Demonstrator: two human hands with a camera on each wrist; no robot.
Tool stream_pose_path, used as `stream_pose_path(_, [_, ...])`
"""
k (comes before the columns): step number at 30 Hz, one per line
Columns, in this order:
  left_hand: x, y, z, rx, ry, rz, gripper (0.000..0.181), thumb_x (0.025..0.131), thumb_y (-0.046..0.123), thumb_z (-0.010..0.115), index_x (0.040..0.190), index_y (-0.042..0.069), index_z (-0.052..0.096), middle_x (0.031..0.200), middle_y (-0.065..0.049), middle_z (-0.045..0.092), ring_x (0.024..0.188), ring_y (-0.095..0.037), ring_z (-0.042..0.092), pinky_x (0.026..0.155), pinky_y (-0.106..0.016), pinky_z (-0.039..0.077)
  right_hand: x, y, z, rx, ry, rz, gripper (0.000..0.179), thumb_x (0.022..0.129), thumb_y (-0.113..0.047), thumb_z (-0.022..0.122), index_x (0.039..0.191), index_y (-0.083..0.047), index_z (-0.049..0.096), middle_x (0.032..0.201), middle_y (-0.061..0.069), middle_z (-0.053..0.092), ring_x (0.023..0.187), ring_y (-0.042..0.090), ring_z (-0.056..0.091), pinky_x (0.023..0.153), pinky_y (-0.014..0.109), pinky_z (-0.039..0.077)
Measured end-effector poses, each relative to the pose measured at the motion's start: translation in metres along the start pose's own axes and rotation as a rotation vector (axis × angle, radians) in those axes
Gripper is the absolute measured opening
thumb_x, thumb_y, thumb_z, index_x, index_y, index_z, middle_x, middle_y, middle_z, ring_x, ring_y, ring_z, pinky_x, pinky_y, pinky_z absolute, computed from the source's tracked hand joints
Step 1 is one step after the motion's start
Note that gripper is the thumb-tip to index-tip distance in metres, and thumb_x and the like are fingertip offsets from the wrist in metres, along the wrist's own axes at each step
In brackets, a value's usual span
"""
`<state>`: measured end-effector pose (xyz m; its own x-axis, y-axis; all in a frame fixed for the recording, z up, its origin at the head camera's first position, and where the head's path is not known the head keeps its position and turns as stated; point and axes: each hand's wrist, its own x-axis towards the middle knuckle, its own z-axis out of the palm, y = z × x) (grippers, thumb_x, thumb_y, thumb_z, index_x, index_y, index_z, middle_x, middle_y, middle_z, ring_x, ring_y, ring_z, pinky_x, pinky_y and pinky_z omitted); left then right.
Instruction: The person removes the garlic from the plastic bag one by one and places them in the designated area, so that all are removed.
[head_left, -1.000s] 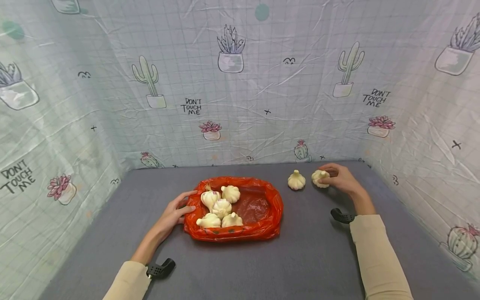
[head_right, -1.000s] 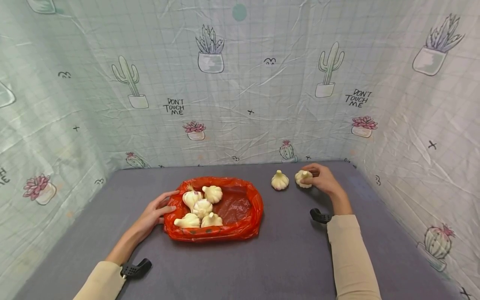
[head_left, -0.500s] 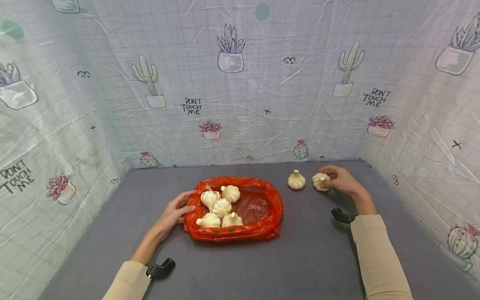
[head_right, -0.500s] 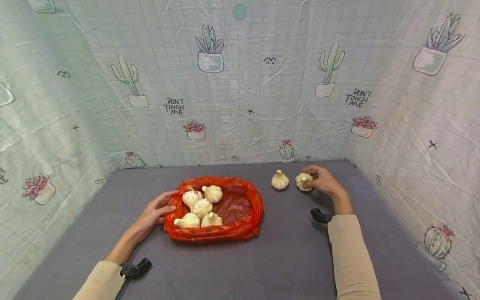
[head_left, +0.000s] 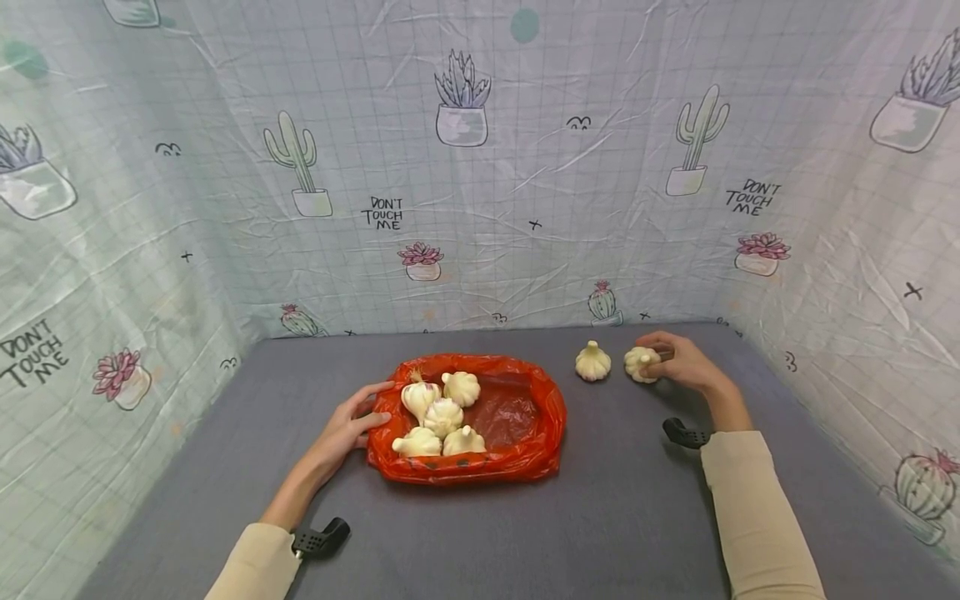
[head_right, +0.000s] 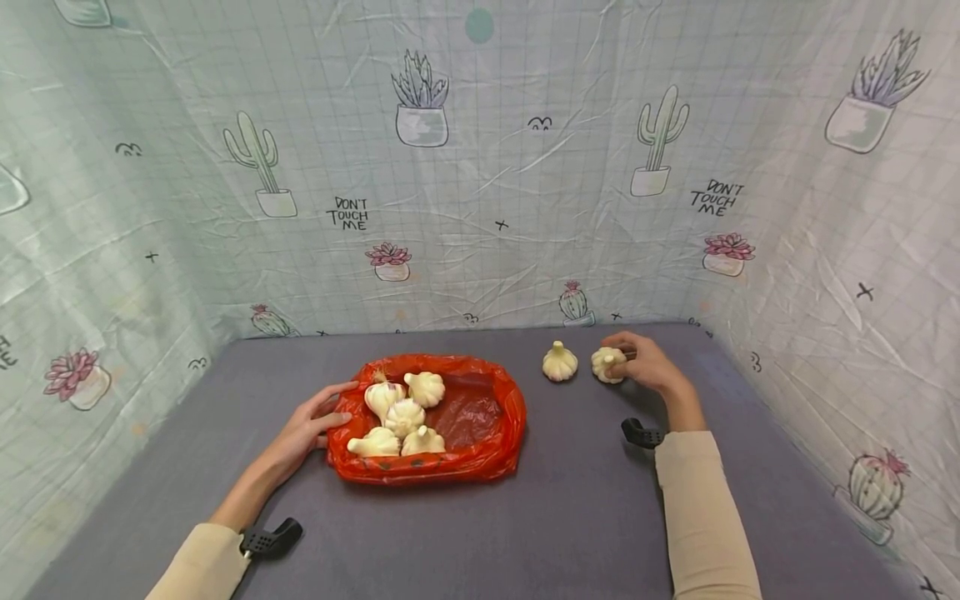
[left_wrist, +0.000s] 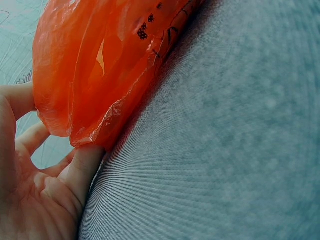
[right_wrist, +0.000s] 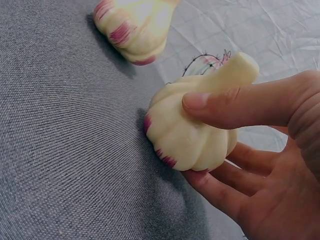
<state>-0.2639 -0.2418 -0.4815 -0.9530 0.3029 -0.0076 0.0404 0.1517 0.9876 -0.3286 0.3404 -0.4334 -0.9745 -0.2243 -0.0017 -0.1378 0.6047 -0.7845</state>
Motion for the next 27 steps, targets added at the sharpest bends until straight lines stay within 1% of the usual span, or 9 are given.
stream_pose_path(6, [-0.001,0.001,0.0,0.002,0.003,-0.001,0.059,0.103,0.019,0.061,0.158,0.012,0.04,0.15,-0.032,0.044,0.107,-0.022,0.07,0.08,-0.038,0.064,0.0,0.0,-0.001,0.005,-0.005,-0.011,0.064,0.091,-0.006,0.074,0.146,0.009,0.046,0.147,0.037,0.047,0.137,0.056,0.043,0.103,0.066,0.046])
stream_pose_path(13, [-0.002,0.001,0.0,0.002,0.004,-0.007,0.06,0.103,0.019,0.062,0.158,0.013,0.04,0.151,-0.032,0.043,0.108,-0.024,0.07,0.08,-0.039,0.064,-0.003,-0.002,-0.004,0.001,0.004,-0.02,0.063,0.092,-0.008,0.075,0.147,0.009,0.046,0.149,0.038,0.045,0.137,0.058,0.044,0.104,0.067,0.045])
stream_pose_path(20, [0.0,0.001,0.001,0.003,0.006,-0.009,0.059,0.103,0.02,0.062,0.158,0.013,0.041,0.152,-0.031,0.043,0.109,-0.024,0.069,0.08,-0.039,0.064,-0.005,-0.008,-0.008,-0.016,0.009,-0.011,0.065,0.092,-0.011,0.076,0.148,0.005,0.048,0.15,0.034,0.047,0.139,0.055,0.044,0.108,0.07,0.041])
stream_pose_path(27, [-0.002,0.002,0.001,0.006,0.007,-0.005,0.059,0.103,0.019,0.061,0.158,0.013,0.04,0.151,-0.031,0.043,0.11,-0.024,0.069,0.08,-0.039,0.064,-0.009,-0.015,-0.013,-0.051,-0.012,-0.005,0.069,0.091,-0.017,0.078,0.149,0.002,0.046,0.153,0.032,0.045,0.142,0.054,0.04,0.108,0.071,0.039])
